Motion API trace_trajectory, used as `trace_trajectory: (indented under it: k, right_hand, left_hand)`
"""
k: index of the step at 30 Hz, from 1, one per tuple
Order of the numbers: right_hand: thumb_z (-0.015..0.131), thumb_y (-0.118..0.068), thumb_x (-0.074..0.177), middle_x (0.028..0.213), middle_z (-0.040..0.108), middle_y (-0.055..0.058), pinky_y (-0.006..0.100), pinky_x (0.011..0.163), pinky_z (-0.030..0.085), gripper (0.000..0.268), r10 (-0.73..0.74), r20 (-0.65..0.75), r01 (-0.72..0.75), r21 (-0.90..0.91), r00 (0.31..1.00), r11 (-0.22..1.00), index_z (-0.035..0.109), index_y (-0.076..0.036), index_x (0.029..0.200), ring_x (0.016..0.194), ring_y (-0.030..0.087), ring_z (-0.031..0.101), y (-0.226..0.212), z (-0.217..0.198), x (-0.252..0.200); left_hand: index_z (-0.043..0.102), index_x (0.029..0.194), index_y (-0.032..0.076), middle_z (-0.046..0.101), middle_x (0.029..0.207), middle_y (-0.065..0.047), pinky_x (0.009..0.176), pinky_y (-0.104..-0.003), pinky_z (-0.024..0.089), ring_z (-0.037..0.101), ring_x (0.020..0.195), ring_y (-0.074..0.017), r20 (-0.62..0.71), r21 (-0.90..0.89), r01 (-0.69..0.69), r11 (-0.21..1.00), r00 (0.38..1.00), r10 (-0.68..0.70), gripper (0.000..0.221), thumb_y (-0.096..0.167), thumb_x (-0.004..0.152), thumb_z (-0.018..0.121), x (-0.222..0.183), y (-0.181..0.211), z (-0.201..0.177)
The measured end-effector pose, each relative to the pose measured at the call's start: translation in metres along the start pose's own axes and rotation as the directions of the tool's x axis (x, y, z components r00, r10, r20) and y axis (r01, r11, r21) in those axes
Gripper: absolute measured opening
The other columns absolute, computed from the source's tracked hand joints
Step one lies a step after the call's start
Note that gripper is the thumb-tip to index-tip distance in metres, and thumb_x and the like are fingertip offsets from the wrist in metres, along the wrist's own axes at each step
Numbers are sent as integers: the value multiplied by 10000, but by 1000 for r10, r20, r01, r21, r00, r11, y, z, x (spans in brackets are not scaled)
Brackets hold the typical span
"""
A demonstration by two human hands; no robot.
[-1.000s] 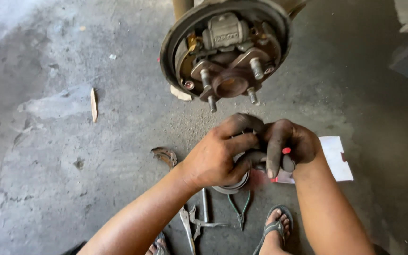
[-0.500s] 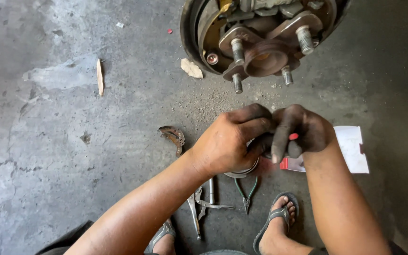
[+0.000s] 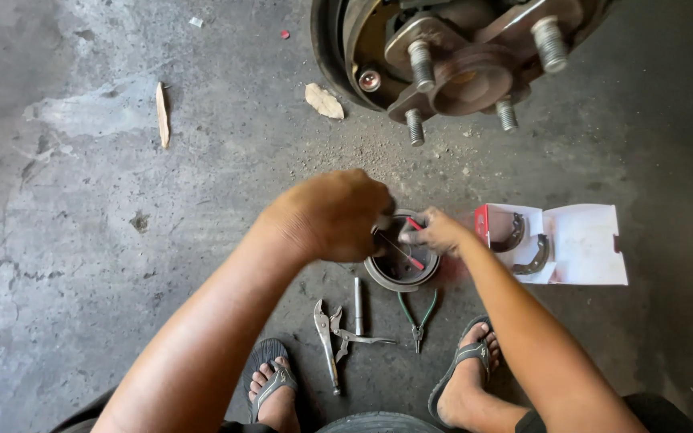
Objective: Repairing a drum brake assembly by manipulating springs and brake shoes with a screwdriver
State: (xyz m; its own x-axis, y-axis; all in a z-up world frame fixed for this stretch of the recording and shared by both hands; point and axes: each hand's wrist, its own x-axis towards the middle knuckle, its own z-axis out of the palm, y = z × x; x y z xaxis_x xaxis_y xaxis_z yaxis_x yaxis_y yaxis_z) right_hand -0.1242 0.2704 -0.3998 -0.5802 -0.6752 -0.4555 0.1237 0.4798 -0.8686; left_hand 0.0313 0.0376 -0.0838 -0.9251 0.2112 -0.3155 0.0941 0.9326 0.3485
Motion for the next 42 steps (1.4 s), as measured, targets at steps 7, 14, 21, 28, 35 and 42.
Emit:
trace_trajectory:
  k: [7, 14, 21, 28, 35, 42]
  right_hand:
    - [847, -324, 684, 1027, 807, 16, 387, 912, 619, 504, 283, -474, -530, -544, 834, 650, 796, -245, 1179, 1077, 232, 748, 198, 3, 59]
    - [747, -321, 835, 1185, 764, 112, 466, 1006, 587, 457, 359, -421, -548, -541, 833, 638, 737, -278, 1290, 1189, 323, 697, 131, 89, 33]
    - [742, -338, 883, 1222, 745, 182, 506, 1006, 576, 428, 419, -399, -578, -592, 816, 562, 728, -236, 1298, 1202, 375, 685, 100, 94, 31]
    - [726, -318, 821, 997, 794, 71, 466, 871, 628, 297, 352, -466, -575, -530, 812, 623, 802, -304, 1108, 1021, 315, 756, 173, 75, 46]
    - [620, -10, 891, 565, 431, -2, 229, 310, 338, 161, 363, -306, -241, 371, 880, 897, 690, 16, 1034, 366, 106, 408, 75, 51, 1]
    - [599, -37, 897, 731, 640, 122, 150, 321, 277, 103, 350, -265, -104, 646, 898, 756, 683, -44, 956, 444, 120, 504, 76, 25, 2]
  left_hand:
    - [756, 1173, 113, 788, 1115, -97, 987, -440, 572, 737, 1104, -304, 323, 176, 106, 979, 933, -159, 317, 278, 909, 694, 36, -106, 88]
    - [791, 1073, 59, 777, 1045, -198, 891, -474, 621, 740, 1069, -350, 262, -194, 568, 800, 816, -515, 304, 221, 849, 666, 85, -211, 247]
    - [772, 1106, 90, 776, 1033, -164, 836, -505, 630, 759, 1008, -346, 167, -326, 751, 574, 643, -747, 327, 261, 869, 626, 81, -204, 384]
    - [455, 1341, 81, 581, 1297, -190, 1022, -562, 552, 622, 1230, -412, 116, -486, 744, 459, 576, -809, 484, 325, 973, 654, 83, -188, 381]
    - [530, 1276, 79, 636, 1223, -217, 1010, -575, 542, 647, 1207, -436, 187, -566, 736, 371, 553, -812, 479, 404, 939, 633, 91, -213, 399]
    - [574, 1208, 62, 680, 1157, -207, 974, -569, 554, 678, 1152, -440, 111, -450, 753, 481, 581, -806, 345, 331, 994, 557, 113, -228, 431]
